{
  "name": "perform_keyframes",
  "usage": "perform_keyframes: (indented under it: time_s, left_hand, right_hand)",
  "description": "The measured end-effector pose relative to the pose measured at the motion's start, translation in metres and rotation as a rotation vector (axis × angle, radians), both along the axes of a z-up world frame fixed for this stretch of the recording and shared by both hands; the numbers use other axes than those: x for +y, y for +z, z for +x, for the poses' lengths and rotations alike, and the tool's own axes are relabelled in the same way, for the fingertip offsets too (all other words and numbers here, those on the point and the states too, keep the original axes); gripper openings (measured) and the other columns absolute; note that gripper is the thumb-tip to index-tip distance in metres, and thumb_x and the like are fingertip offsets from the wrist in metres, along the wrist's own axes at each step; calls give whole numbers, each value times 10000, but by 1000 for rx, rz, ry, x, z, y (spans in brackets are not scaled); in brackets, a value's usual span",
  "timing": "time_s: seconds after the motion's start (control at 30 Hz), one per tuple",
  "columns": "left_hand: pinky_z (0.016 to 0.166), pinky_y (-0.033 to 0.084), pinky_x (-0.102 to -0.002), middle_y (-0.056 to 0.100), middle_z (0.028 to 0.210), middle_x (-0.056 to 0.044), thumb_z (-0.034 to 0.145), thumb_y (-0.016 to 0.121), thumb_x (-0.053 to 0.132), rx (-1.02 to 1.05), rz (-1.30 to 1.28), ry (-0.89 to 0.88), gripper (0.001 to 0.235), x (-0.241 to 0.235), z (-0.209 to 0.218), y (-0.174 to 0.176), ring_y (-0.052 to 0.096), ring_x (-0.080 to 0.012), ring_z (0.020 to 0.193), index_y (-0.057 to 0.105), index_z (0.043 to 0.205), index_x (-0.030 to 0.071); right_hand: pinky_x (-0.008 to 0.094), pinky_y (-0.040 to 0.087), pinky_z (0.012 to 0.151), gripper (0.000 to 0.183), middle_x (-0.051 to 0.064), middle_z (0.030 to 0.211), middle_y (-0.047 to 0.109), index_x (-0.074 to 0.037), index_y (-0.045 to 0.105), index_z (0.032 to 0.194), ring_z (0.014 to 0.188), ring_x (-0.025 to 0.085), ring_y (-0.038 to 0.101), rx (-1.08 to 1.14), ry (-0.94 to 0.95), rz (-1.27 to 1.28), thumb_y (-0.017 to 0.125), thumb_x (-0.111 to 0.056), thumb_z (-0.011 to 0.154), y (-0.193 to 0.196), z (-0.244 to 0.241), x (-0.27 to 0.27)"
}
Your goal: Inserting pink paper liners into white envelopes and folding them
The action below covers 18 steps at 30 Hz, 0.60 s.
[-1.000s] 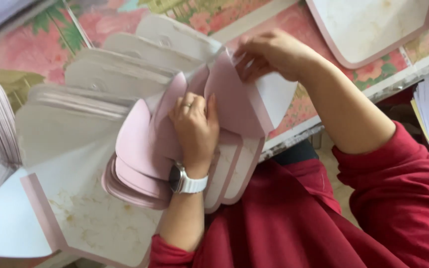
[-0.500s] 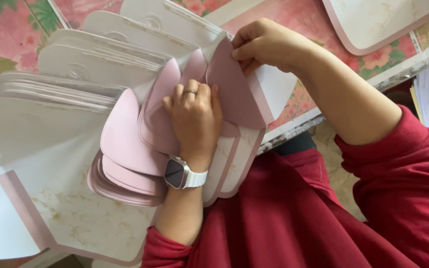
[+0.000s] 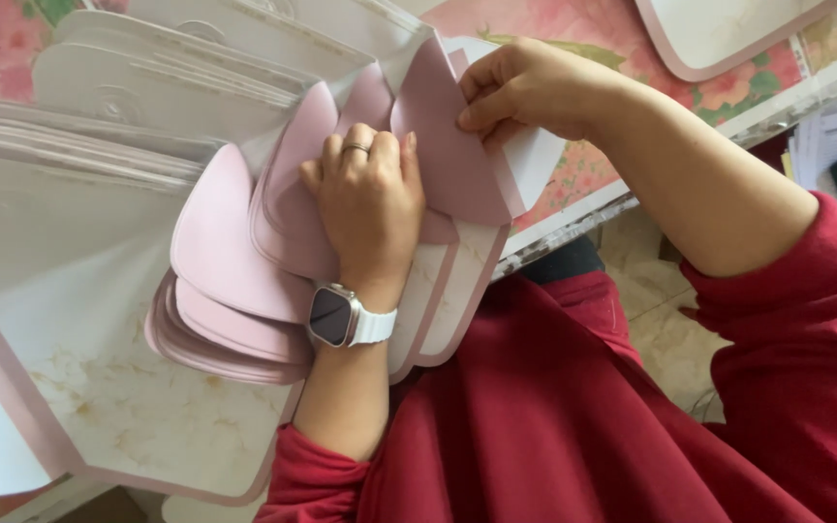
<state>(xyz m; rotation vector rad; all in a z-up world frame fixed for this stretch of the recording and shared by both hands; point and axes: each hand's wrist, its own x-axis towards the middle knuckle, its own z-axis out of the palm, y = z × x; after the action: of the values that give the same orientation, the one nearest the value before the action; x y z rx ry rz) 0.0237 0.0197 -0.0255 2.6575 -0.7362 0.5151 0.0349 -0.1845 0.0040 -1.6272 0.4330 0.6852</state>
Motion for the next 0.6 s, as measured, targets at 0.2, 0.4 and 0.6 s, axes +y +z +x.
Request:
perform_keyframes:
  time_s: [0.2,0.4,0.6]
  left_hand:
    - [637,341,-451,544,775,-66,877,664,239,-5,-11,25,231,0,0,2,507,-290,771,548,718,119]
    - [626,337,-450,542,784,-63,886,649,250,-19,-11,22,227,0,1,2,505,-294,770,546,727,125]
    - [643,364,-378,508,749,-14,860,654,252,-83,-43,5,237,1,4,-4,515,-229,728,519,698,144]
  right_hand:
    - [324,585,784,113,170,862,708,54,636,875,787,252,695,167,173,96,637,-54,840,11,-14,0]
    - [292,595,726,103,122,812,692,26,624,854,739,205,688,43,134,-2,634,-77,858,2,-31,2]
    - [420,614,624,187,196,719,681,104,668,930,669,283,713,53,125,151,671,-52,825,-12,-46,-1]
